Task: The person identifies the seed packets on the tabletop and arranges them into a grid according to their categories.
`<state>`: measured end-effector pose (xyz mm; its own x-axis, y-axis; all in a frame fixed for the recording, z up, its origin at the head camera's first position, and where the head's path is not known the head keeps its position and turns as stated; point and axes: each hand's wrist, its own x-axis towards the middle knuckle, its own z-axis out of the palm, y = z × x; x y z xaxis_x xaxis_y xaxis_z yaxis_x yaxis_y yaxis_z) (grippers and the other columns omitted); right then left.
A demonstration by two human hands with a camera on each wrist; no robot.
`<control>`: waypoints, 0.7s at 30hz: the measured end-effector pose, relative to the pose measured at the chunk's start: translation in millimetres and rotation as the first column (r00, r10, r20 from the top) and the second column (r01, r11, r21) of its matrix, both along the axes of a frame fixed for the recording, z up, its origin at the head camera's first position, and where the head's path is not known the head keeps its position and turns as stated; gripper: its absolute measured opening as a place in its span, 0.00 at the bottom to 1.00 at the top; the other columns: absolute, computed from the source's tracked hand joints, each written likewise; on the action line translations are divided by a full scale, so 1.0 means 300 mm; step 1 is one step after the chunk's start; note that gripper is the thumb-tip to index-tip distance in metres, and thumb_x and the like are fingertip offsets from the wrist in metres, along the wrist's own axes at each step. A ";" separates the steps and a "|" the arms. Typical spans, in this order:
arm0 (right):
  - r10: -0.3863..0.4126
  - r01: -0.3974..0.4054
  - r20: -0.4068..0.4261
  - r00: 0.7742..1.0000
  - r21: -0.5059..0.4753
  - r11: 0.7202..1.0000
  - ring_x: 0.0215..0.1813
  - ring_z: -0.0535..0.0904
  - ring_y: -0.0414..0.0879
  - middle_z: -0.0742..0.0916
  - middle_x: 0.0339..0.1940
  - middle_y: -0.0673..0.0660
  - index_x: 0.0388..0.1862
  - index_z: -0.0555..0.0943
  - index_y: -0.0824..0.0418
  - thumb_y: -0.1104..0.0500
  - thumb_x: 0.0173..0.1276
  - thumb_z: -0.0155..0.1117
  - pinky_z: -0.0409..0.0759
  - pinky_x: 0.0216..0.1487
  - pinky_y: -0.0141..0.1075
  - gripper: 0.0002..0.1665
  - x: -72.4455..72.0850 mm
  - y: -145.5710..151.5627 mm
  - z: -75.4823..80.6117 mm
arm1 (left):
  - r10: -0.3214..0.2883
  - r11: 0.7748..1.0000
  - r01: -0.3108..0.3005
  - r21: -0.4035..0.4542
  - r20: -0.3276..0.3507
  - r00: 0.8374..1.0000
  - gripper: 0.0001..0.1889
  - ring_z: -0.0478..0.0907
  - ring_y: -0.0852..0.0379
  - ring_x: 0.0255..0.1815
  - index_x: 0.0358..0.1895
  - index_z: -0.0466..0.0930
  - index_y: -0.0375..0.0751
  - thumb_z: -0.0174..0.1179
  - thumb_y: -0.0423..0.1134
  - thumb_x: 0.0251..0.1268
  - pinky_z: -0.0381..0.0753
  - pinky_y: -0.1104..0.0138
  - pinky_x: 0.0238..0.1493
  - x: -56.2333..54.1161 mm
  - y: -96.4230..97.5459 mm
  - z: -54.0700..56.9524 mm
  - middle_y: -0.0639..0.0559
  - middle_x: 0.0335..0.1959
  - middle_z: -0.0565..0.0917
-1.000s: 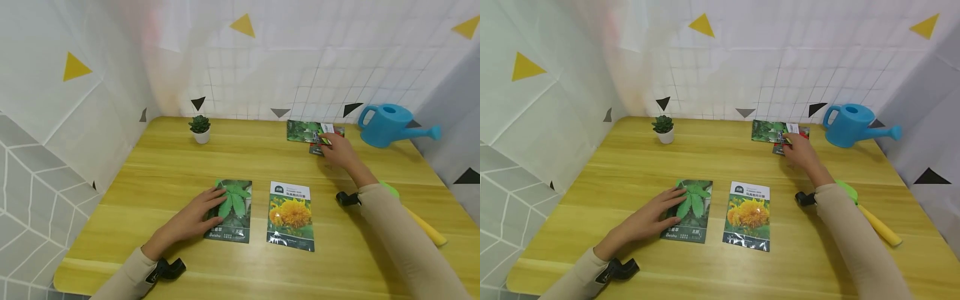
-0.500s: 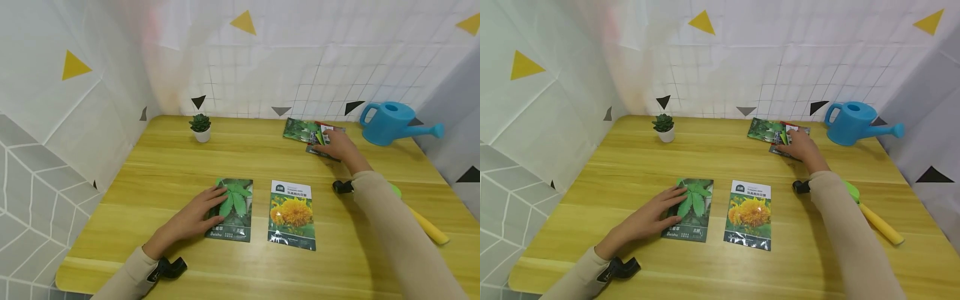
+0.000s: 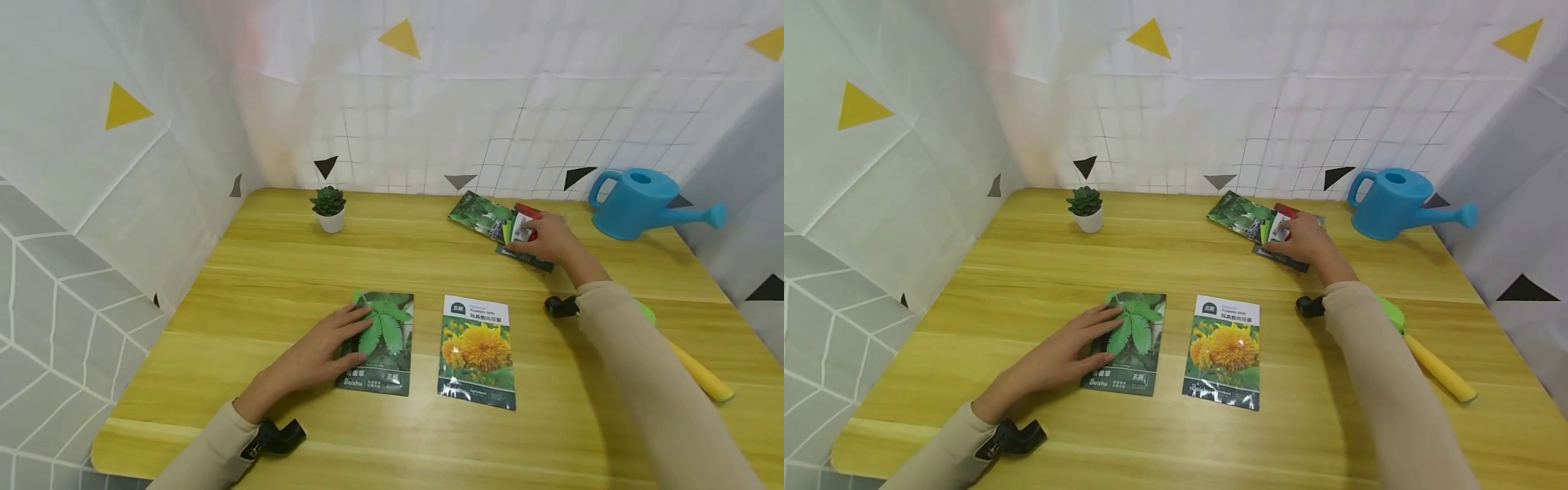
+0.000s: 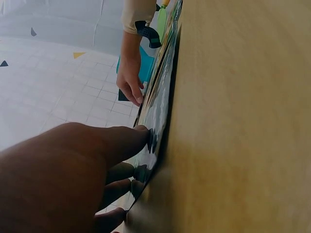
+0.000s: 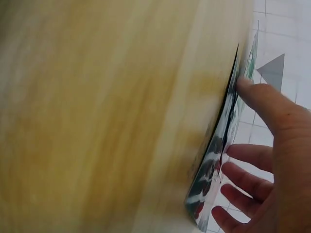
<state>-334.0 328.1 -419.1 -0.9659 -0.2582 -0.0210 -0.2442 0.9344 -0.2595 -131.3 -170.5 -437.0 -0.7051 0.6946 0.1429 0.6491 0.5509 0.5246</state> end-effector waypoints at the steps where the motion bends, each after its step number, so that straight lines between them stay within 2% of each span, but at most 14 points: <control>1: -0.009 0.010 0.013 1.000 -0.021 1.000 0.62 0.69 0.74 0.74 0.62 0.80 0.64 0.78 0.76 0.38 0.68 0.72 0.67 0.63 0.69 0.45 0.002 -0.001 0.000 | 0.001 1.000 -0.001 -0.001 0.000 1.000 0.33 0.50 0.36 0.82 0.77 0.68 0.32 0.62 0.46 0.78 0.55 0.40 0.76 0.000 -0.001 0.000 0.40 0.81 0.61; 5: -0.030 0.035 0.069 0.997 -0.067 0.997 0.52 0.76 0.67 0.79 0.55 0.75 0.64 0.74 0.73 0.31 0.65 0.73 0.74 0.55 0.64 0.50 0.006 -0.003 -0.003 | 0.005 1.000 -0.005 -0.006 0.001 1.000 0.32 0.50 0.36 0.82 0.77 0.68 0.33 0.62 0.46 0.78 0.55 0.40 0.76 -0.001 -0.001 -0.002 0.41 0.81 0.61; 7: -0.021 0.027 0.095 0.995 -0.061 0.998 0.51 0.78 0.65 0.80 0.55 0.74 0.67 0.71 0.71 0.29 0.63 0.72 0.78 0.52 0.61 0.54 0.007 -0.002 -0.004 | 0.005 1.000 -0.005 -0.007 0.000 1.000 0.32 0.50 0.36 0.82 0.77 0.68 0.33 0.62 0.46 0.78 0.55 0.40 0.76 -0.001 -0.001 -0.003 0.41 0.81 0.61; 9: 0.002 0.004 0.111 0.994 -0.050 0.999 0.57 0.77 0.68 0.79 0.61 0.75 0.71 0.69 0.70 0.29 0.63 0.72 0.78 0.55 0.63 0.57 0.006 0.001 -0.003 | 0.004 1.000 -0.004 -0.008 0.001 1.000 0.32 0.50 0.36 0.82 0.77 0.68 0.33 0.62 0.46 0.78 0.55 0.40 0.76 -0.001 -0.001 -0.002 0.41 0.81 0.61; 13: 0.048 -0.043 0.124 0.991 -0.036 0.998 0.72 0.63 0.75 0.67 0.74 0.79 0.78 0.66 0.69 0.34 0.65 0.74 0.66 0.66 0.71 0.57 0.003 0.012 0.000 | 0.003 1.000 -0.003 -0.009 0.001 1.000 0.32 0.50 0.36 0.82 0.77 0.68 0.32 0.63 0.46 0.78 0.55 0.40 0.76 0.001 0.000 0.000 0.41 0.81 0.62; 16: 0.054 -0.050 0.136 0.989 -0.036 0.998 0.74 0.56 0.80 0.60 0.77 0.81 0.80 0.65 0.68 0.36 0.66 0.74 0.62 0.66 0.74 0.56 0.004 0.019 0.003 | 0.003 1.000 -0.003 -0.009 -0.005 1.000 0.32 0.50 0.36 0.82 0.77 0.68 0.32 0.63 0.45 0.78 0.55 0.40 0.76 0.001 0.000 0.002 0.41 0.81 0.62; 21: 0.060 -0.055 0.121 0.991 -0.046 0.997 0.72 0.57 0.81 0.58 0.77 0.80 0.79 0.67 0.66 0.35 0.67 0.73 0.65 0.65 0.74 0.54 0.005 0.035 -0.001 | 0.001 1.000 -0.001 -0.008 -0.010 1.000 0.32 0.51 0.35 0.82 0.77 0.68 0.31 0.63 0.45 0.78 0.55 0.41 0.76 0.003 -0.002 0.005 0.40 0.81 0.62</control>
<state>-332.5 338.4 -419.4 -0.9402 -0.3164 -0.1260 -0.2612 0.9073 -0.3297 -130.5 -171.0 -435.7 -0.7045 0.6947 0.1449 0.6537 0.5558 0.5136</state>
